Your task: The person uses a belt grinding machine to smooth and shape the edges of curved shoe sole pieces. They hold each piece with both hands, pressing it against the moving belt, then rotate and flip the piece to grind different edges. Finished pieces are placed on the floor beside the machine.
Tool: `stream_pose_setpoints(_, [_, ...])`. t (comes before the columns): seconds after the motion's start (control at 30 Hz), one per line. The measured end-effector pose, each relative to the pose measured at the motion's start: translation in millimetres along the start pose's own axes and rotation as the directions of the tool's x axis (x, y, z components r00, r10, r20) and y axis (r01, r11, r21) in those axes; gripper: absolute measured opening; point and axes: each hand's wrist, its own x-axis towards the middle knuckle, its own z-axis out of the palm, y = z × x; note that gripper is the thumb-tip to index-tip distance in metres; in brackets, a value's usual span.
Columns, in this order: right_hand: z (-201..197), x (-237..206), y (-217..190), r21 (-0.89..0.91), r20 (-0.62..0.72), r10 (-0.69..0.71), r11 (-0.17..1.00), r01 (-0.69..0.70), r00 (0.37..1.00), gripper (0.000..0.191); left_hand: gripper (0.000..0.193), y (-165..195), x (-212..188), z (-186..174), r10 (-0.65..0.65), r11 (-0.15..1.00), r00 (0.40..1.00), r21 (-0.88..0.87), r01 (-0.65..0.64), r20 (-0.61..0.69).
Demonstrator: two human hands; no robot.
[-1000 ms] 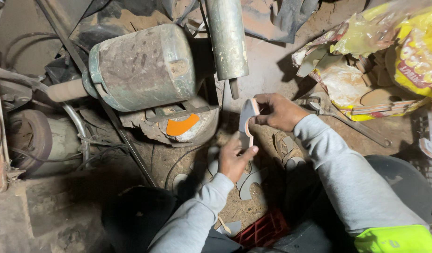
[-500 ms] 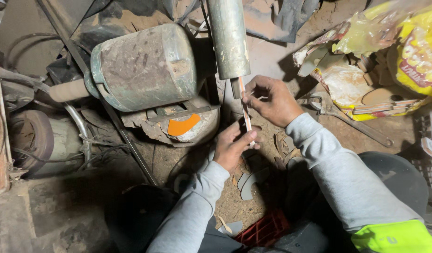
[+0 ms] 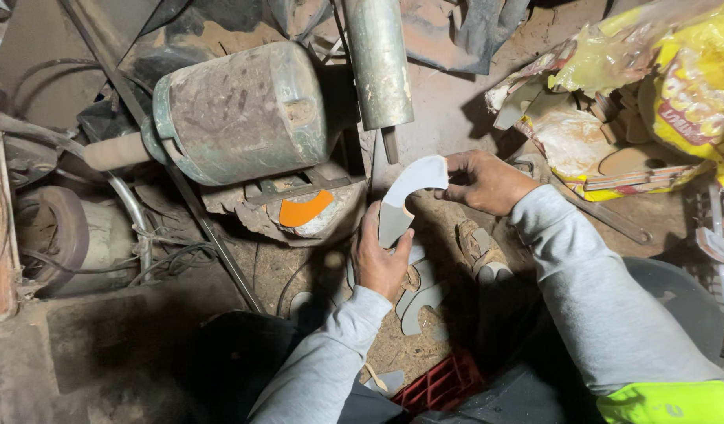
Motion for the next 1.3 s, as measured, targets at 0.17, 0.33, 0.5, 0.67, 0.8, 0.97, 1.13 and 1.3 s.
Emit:
stream_pose_setpoints(0.17, [-9.3, -5.7, 2.6, -0.279, 0.012, 0.095, 0.956, -0.088, 0.995, 0.031, 0.06, 6.9, 5.1, -3.8, 0.145, 0.989, 0.989, 0.031, -0.144, -0.021])
stream_pose_setpoints(0.33, [-17.5, -12.7, -15.5, -0.381, 0.007, 0.242, 0.898, -0.221, 0.97, 0.037, 0.06, 1.5, 8.7, -3.3, 0.192, 0.981, 0.981, 0.022, -0.192, 0.002])
stream_pose_setpoints(0.5, [-12.8, -14.8, -32.0, 0.047, -0.092, -0.02, 0.999, 0.024, 0.996, 0.048, 0.063, 0.3, 23.8, 1.3, 0.008, 0.85, 0.931, -0.492, 0.185, 0.364])
stream_pose_setpoints(0.67, [11.7, 12.7, -32.2, 0.349, -0.274, -0.042, 0.926, 0.141, 0.961, 0.036, 0.061, -1.0, 53.9, -1.2, -0.019, 0.765, 0.896, -0.57, 0.299, 0.444])
stream_pose_setpoints(0.8, [19.2, 33.8, -28.6, 0.438, -0.328, -0.026, 0.881, 0.176, 0.944, 0.026, 0.059, -4.5, 66.5, -4.9, 0.006, 0.694, 0.89, -0.642, 0.326, 0.457])
stream_pose_setpoints(0.97, [18.6, 49.5, -25.5, 0.426, -0.337, -0.062, 0.88, 0.211, 0.939, 0.025, 0.056, -11.2, 78.8, -5.1, 0.01, 0.653, 0.889, -0.676, 0.341, 0.457])
stream_pose_setpoints(1.13, [18.7, 56.7, -28.7, 0.463, -0.328, -0.023, 0.868, 0.182, 0.944, 0.027, 0.055, -12.1, 85.8, -6.9, -0.015, 0.663, 0.891, -0.662, 0.349, 0.454])
stream_pose_setpoints(1.3, [18.3, 58.5, -30.8, 0.478, -0.325, -0.022, 0.858, 0.185, 0.945, 0.028, 0.053, -11.5, 87.1, -7.1, -0.012, 0.643, 0.888, -0.677, 0.358, 0.459])
